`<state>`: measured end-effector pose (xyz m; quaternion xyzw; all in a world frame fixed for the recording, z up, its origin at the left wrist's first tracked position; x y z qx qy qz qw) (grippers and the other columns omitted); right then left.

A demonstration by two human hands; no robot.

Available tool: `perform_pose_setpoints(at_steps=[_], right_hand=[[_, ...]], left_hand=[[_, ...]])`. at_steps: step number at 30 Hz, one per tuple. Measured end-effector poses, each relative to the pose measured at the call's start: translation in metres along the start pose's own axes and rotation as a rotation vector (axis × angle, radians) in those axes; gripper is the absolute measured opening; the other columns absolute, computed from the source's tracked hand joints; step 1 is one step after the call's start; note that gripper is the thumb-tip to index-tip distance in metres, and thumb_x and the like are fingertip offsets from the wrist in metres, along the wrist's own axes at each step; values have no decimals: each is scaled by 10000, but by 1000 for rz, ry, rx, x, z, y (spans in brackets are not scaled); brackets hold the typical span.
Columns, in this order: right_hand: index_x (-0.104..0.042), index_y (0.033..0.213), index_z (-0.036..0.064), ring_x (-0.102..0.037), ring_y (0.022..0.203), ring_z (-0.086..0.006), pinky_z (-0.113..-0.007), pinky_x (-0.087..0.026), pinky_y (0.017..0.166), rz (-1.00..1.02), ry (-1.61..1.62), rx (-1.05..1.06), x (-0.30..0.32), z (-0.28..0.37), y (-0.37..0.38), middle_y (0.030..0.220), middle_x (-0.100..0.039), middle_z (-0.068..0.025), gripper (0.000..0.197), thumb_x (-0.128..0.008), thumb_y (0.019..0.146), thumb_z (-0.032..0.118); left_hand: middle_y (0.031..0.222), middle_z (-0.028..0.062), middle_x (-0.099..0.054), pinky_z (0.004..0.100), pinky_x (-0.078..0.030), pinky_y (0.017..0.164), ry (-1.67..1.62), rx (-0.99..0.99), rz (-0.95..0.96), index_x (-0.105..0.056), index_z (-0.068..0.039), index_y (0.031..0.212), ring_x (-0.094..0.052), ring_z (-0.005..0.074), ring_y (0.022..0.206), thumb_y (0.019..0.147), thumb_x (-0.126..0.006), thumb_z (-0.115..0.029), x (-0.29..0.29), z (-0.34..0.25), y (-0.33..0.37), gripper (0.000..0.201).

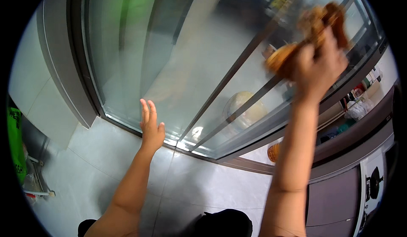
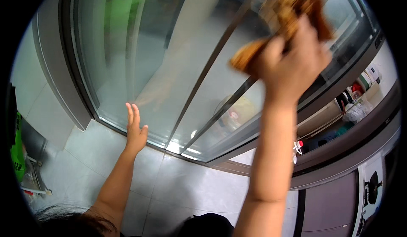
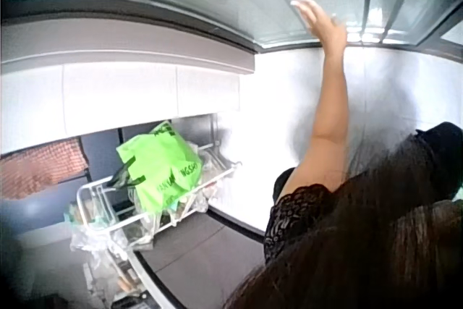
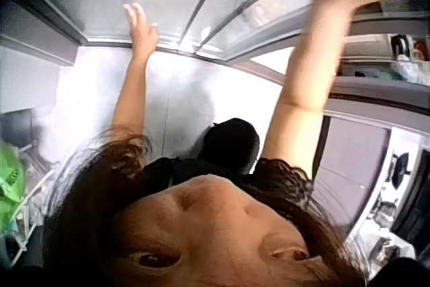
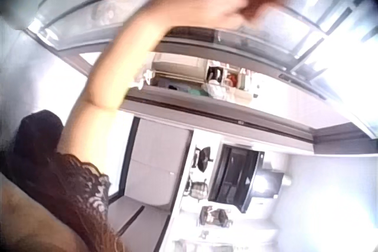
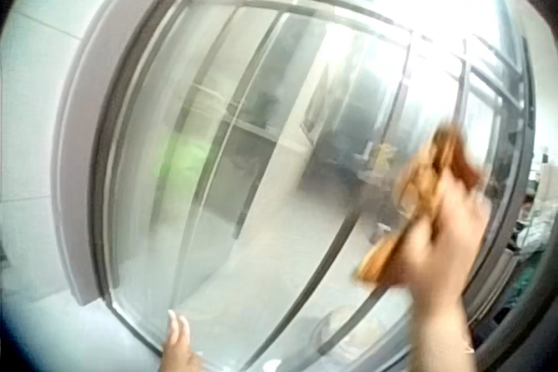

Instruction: The person wipes a large glass sliding door with a brown cloth, using both hands to reach different sections. They repeatedly wipe the glass surface and the metal frame, occasionally adjusting the cloth in their hands.

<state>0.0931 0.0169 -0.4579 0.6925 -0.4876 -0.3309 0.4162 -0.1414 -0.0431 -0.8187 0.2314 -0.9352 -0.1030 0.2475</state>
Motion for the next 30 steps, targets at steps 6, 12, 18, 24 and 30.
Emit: perform_pose_setpoints(at_steps=[6,12,18,24,30], right_hand=[[-676,1032,25,-572,1058,-325,-423,-431,897,327,249,20,45,81,-223,1139,-646,-149,340,-703,708,124],[-637,1105,42,-550,1099,-288,-415,-386,934,266,192,104,40,-14,-174,1185,-620,-139,349,-637,756,53],[-704,1128,91,-678,951,-314,-388,-484,899,-153,81,-387,-7,-124,69,967,-721,-154,366,-575,805,204],[-679,894,135,-635,781,-227,-391,-434,801,-164,112,281,-29,6,14,853,-667,-64,232,-648,675,205],[-654,987,103,-500,1128,-246,-418,-341,727,426,304,407,15,170,-269,1039,-608,-52,281,-552,764,240]], left_hand=[[1611,169,114,650,-144,1098,14,-34,-18,-22,-104,1553,-10,359,1493,887,-521,0,-4,0,3,838],[1607,179,120,567,-177,1119,-24,0,-4,-22,-99,1551,-53,363,1486,874,-520,22,0,3,8,850],[1601,203,102,403,-241,1158,51,-24,-94,-53,-60,1543,-134,374,1472,862,-497,58,5,5,7,821],[1609,190,74,437,-214,1157,-57,0,-55,-92,-59,1543,-112,354,1481,872,-476,25,2,4,7,778],[1620,170,-2,576,-172,1132,-51,-50,-2,-141,-116,1551,-101,417,1471,878,-477,-22,15,8,6,758]])
Point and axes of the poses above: each hand's wrist, its own y-axis towards the middle knuckle, its own x-axis out of the back of the hand, z = x × y, the point moved 2 cm from there along y, towards the middle knuckle
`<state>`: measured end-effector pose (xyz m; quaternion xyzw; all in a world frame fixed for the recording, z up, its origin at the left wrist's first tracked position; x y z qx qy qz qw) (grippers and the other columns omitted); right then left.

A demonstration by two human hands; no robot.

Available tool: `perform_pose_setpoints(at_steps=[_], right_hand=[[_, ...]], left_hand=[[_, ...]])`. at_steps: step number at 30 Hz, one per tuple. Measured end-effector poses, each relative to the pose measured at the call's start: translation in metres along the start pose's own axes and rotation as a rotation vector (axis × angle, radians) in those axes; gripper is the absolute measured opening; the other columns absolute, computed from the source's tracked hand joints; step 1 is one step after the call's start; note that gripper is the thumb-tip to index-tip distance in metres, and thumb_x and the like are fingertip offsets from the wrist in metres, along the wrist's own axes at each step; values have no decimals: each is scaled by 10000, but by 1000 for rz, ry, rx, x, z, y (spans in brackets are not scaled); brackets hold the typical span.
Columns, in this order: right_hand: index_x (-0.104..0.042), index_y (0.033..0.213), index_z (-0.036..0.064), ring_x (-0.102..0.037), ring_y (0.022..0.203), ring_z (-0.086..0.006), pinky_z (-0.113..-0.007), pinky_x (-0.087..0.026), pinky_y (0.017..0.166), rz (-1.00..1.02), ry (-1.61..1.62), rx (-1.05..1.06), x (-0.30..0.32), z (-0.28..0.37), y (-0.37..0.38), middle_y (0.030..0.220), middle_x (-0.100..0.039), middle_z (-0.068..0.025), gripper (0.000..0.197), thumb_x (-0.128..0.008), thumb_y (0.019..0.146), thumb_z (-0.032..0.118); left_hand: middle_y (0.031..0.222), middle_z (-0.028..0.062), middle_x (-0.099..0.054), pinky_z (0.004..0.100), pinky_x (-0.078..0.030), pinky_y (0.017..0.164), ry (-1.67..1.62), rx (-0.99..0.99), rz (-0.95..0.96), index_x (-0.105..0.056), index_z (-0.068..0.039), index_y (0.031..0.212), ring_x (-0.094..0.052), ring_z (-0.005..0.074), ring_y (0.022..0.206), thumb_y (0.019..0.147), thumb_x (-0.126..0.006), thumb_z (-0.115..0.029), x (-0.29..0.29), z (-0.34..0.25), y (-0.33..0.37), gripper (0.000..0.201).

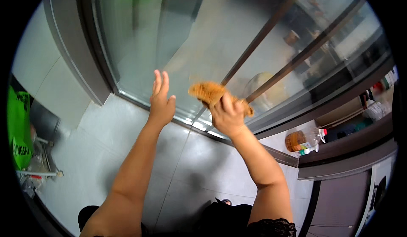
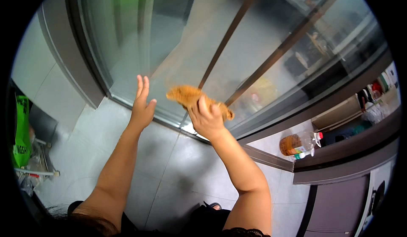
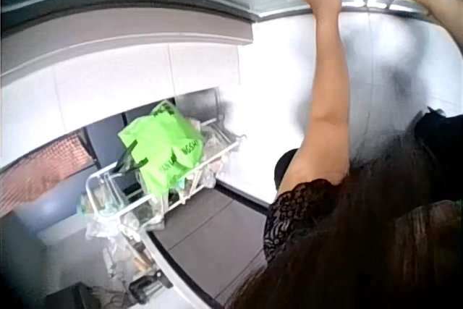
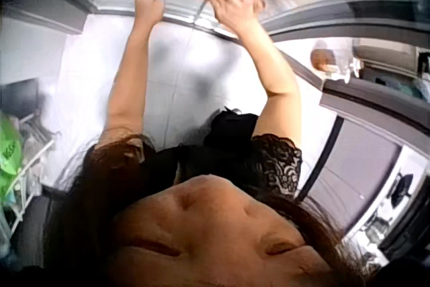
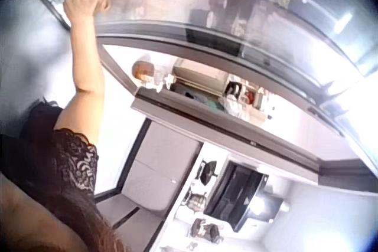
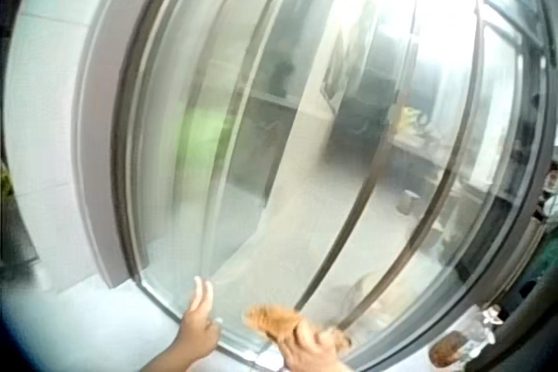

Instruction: The person wipes a large glass sliding door with a brown cloth, using both hands to reach different sections. They repeatedly wipe the glass surface and the metal frame, occasionally adjusting the cloth in their hands.

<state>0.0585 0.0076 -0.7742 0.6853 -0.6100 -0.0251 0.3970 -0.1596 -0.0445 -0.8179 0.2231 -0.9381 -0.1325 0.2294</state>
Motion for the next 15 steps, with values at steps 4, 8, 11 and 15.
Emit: perform_pose_setpoints(at_steps=[4,8,11,15], right_hand=[[-728,1026,95,-365,1294,-271,-366,-325,919,473,17,579,-62,87,-152,1260,-590,-43,333,-526,819,260],[-700,1135,85,-365,1308,-283,-418,-335,922,699,94,578,-48,78,-140,1336,-548,-39,384,-539,830,253],[-670,1181,108,-367,1309,-279,-442,-339,881,421,194,78,-10,43,-89,1354,-525,-36,398,-542,833,253],[-677,1126,72,-427,1257,-286,-430,-352,818,422,197,286,-20,37,-126,1320,-551,-69,378,-542,818,245]], left_hand=[[1624,143,16,661,-151,1099,115,-25,36,-109,-168,1557,-99,429,1467,893,-478,-23,2,6,-1,774],[1626,128,38,683,-142,1091,131,31,65,-109,-183,1558,-100,429,1466,897,-476,-11,2,6,-1,775],[1627,121,35,688,-140,1088,160,8,68,-108,-192,1558,-102,424,1467,901,-470,-10,5,6,-3,772],[1621,141,24,691,-132,1098,236,76,119,-107,-197,1554,-88,417,1471,896,-458,30,7,-2,-5,780]])
Point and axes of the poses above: each hand's wrist, its own y-axis towards the middle knuckle, its own x-axis out of the back of the hand, z = x × y, the point moved 2 cm from there along y, towards the middle knuckle
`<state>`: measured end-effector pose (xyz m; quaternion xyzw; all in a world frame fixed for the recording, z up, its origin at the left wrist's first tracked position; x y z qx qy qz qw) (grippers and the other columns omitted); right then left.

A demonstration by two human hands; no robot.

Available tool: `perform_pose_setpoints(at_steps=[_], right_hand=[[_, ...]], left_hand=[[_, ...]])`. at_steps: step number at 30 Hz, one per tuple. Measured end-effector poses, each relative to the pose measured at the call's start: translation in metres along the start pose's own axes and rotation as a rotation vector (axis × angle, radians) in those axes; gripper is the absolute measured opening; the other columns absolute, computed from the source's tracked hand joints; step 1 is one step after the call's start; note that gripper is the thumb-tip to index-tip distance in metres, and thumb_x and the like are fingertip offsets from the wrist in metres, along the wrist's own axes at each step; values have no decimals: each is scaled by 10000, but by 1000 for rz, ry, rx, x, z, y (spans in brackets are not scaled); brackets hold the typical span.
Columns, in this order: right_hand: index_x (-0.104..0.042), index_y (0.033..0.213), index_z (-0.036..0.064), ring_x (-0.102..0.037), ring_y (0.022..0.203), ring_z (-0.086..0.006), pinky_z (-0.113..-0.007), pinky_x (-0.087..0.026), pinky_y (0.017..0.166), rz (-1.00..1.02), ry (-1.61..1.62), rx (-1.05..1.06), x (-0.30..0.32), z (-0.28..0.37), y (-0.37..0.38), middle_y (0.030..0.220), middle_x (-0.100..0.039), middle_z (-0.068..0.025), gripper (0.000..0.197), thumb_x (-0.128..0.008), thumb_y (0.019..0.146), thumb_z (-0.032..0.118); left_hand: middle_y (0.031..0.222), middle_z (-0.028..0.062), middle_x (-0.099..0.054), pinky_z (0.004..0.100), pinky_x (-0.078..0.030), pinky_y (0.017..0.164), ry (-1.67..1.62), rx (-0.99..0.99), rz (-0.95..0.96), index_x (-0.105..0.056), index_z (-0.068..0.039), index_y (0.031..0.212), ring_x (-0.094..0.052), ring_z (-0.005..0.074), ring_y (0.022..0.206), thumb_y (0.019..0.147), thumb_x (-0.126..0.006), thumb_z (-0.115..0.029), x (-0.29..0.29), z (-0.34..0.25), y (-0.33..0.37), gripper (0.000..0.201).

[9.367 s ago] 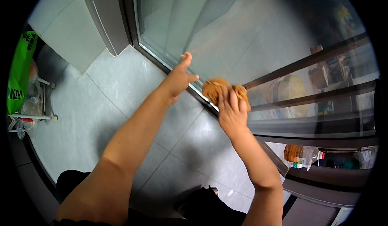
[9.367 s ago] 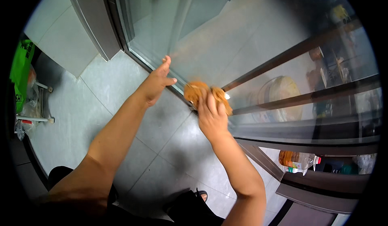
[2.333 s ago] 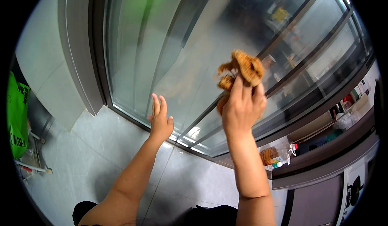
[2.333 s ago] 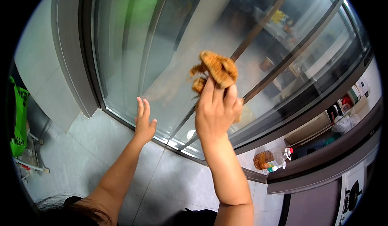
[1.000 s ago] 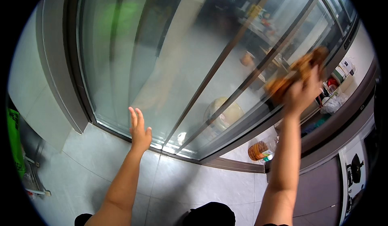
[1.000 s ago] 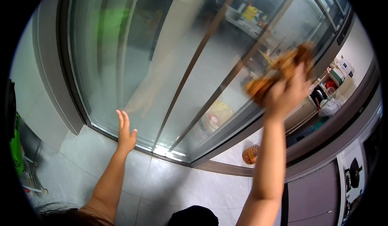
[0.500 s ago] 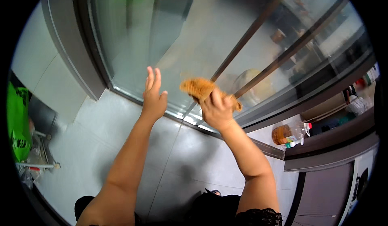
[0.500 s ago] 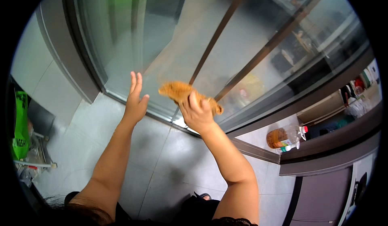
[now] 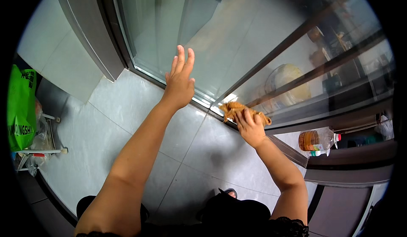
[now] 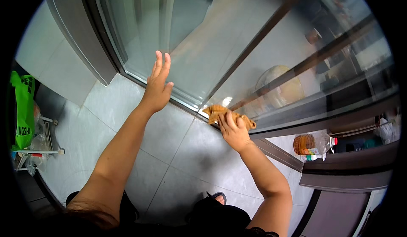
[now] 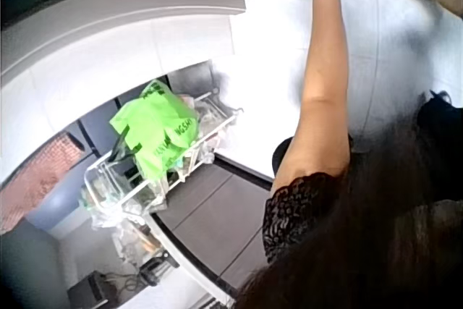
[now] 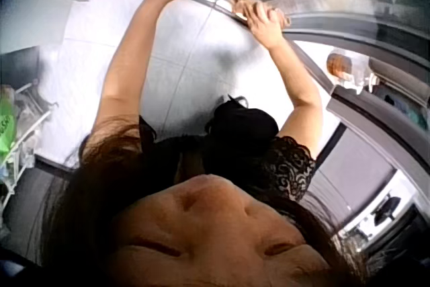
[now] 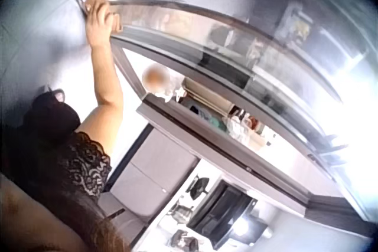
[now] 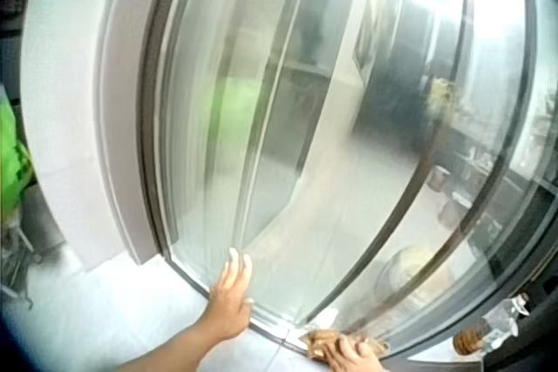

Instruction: The person wipes a large glass sliding door with a brown cloth, using both hands to reach different sections. They repeatedly wipe the glass surface and the metal frame, occasionally adjusting the cloth in their hands.

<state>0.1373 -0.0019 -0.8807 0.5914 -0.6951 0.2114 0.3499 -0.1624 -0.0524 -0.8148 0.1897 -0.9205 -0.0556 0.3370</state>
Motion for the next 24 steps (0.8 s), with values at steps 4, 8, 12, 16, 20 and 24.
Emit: perform_pose_setpoints(at_steps=[4,8,12,16,20,24], right_hand=[[-716,1020,53,-389,1284,-313,-427,-354,819,15,-127,198,-65,43,-10,1231,-611,-100,330,-531,824,244],[-726,1050,61,-372,1288,-339,-434,-361,889,261,-56,290,-87,91,46,1195,-629,-96,338,-517,859,245],[-704,1107,30,-365,1301,-342,-456,-366,901,323,20,246,-100,90,1,1277,-586,-116,375,-505,873,244],[-617,1246,1,-342,1336,-340,-473,-373,883,223,18,132,-115,85,-53,1370,-509,-142,453,-490,883,240],[-635,1232,45,-344,1321,-345,-467,-360,903,290,96,127,-123,116,24,1356,-526,-115,447,-508,866,269],[-616,1262,62,-344,1318,-341,-469,-350,939,281,129,171,-104,107,47,1381,-501,-106,462,-515,866,276]], left_hand=[[1619,150,19,686,-151,1101,51,-13,-17,-114,-201,1552,-99,404,1472,891,-460,51,-3,2,2,787],[1617,157,18,685,-174,1095,76,-66,-96,-117,-200,1549,-117,406,1469,886,-458,61,-12,0,4,790],[1611,179,15,677,-181,1097,134,1,-77,-117,-191,1547,-118,425,1463,883,-455,63,-9,1,5,787],[1610,190,29,601,-195,1116,114,13,-86,-107,-179,1551,-115,412,1468,881,-463,45,-8,4,3,791],[1608,203,69,445,-233,1143,26,4,-58,-92,-155,1558,-99,387,1478,877,-480,26,-14,-5,5,805],[1608,195,80,389,-373,1062,42,2,-64,-97,-155,1557,-75,374,1481,870,-480,48,-13,-2,6,813]])
Point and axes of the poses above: each hand's wrist, its own y-axis towards the middle knuckle, its own x-axis out of the back of the hand, z = x × y, the point moved 2 cm from there along y, towards the middle knuckle
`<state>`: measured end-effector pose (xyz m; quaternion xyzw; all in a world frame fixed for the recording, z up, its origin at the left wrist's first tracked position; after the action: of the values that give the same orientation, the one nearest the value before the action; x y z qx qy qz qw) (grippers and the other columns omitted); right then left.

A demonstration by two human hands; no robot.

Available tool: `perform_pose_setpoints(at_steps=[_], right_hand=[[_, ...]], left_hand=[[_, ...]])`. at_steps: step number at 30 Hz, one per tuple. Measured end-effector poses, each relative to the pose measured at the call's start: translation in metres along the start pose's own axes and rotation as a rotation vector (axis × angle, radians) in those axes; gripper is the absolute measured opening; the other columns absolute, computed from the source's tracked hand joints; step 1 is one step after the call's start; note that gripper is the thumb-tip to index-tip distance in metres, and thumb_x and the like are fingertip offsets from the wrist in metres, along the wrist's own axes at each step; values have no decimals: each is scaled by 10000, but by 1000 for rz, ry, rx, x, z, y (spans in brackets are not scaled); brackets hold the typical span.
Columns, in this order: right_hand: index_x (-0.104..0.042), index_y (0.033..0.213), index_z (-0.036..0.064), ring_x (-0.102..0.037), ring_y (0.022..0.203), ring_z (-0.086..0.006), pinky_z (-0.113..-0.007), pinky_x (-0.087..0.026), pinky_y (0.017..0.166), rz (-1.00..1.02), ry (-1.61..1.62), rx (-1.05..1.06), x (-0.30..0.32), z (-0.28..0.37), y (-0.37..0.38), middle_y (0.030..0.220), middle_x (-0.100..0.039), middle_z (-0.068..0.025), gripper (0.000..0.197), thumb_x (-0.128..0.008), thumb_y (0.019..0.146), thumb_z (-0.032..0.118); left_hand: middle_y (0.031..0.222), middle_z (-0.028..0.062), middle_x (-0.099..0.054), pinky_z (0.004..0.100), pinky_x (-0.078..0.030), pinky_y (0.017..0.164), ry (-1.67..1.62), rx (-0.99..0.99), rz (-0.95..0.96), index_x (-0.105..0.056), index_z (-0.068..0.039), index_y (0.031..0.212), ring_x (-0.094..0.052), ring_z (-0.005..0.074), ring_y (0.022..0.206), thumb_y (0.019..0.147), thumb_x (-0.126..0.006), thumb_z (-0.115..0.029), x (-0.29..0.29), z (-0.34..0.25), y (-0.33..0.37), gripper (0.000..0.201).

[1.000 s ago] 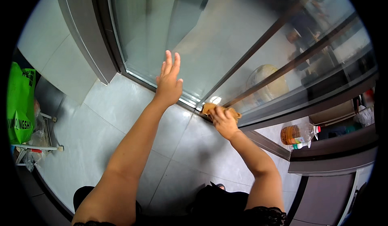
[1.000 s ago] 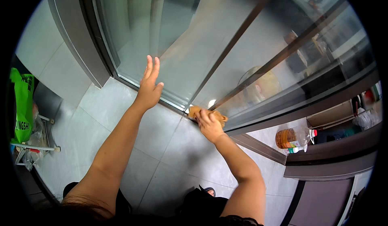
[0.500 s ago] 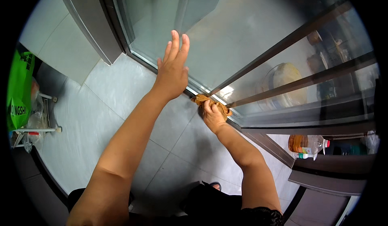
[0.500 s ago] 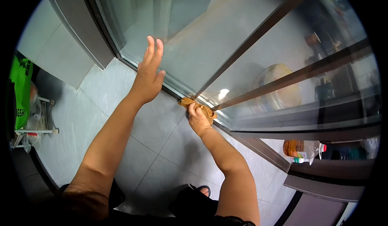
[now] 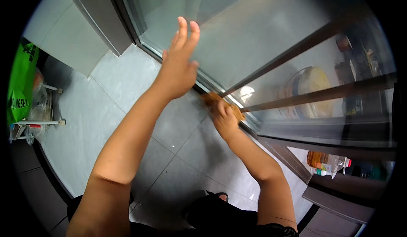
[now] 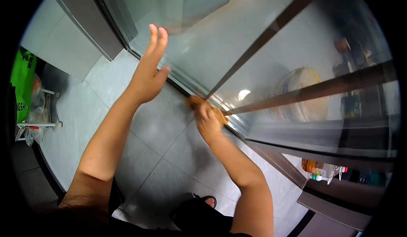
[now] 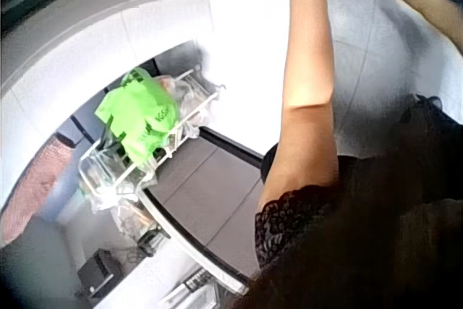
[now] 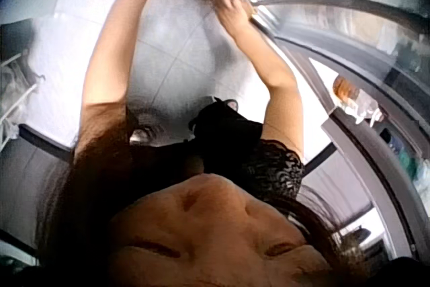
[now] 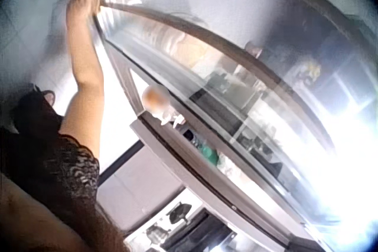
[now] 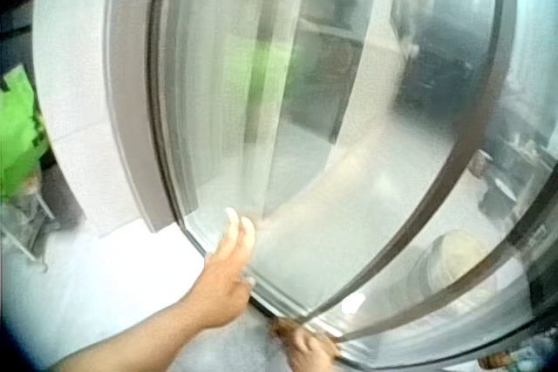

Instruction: The person wipes a large glass sliding door with a brown cloth, using both hands to reach different sections. They repeatedly wipe the glass surface and the metal frame, occasionally adjusting the cloth in their hands.

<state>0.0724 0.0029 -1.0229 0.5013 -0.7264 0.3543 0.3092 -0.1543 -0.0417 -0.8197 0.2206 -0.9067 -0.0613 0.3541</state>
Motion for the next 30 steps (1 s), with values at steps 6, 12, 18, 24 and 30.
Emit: perform_pose_setpoints(at_steps=[6,12,18,24,30], right_hand=[[-561,1311,11,-324,1327,-337,-495,-353,921,-64,-8,-152,-46,8,-77,1402,-470,-109,497,-488,884,255],[-594,1275,47,-349,1315,-342,-476,-338,952,84,5,-39,13,10,39,1383,-500,-95,481,-510,853,265],[-548,1323,28,-395,1219,-313,-451,-362,851,-71,97,-249,-35,7,-82,1353,-486,-79,541,-517,837,262],[-636,1186,80,-385,1198,-295,-409,-354,867,-147,36,-239,-4,9,-15,1240,-512,-57,422,-533,821,265],[-575,1309,53,-347,1287,-325,-459,-335,964,20,114,-131,-6,4,-36,1403,-475,-88,490,-484,868,246]], left_hand=[[1613,165,95,319,-446,960,12,-18,-7,-104,-162,1558,-73,362,1484,871,-486,58,2,2,-4,816],[1613,156,111,315,-437,974,-34,-2,25,-122,-176,1559,-53,346,1489,873,-481,59,3,-4,1,809],[1612,163,114,295,-455,918,-41,27,28,-109,-180,1560,-47,349,1489,871,-483,59,5,2,-4,820],[1609,172,116,361,-406,1016,-62,-14,-1,-83,-180,1561,-41,353,1488,872,-480,58,-3,0,-2,831],[1607,183,111,352,-396,1015,-10,-21,10,-79,-175,1561,-23,359,1487,874,-489,50,1,8,-4,831]])
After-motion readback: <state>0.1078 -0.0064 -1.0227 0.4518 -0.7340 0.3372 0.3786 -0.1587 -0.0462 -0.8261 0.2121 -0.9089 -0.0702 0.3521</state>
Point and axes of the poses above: each hand's wrist, its own y-axis towards the middle knuckle, its own x-axis out of the back of the hand, z = x × y, the point moved 2 cm from there along y, towards the middle knuckle
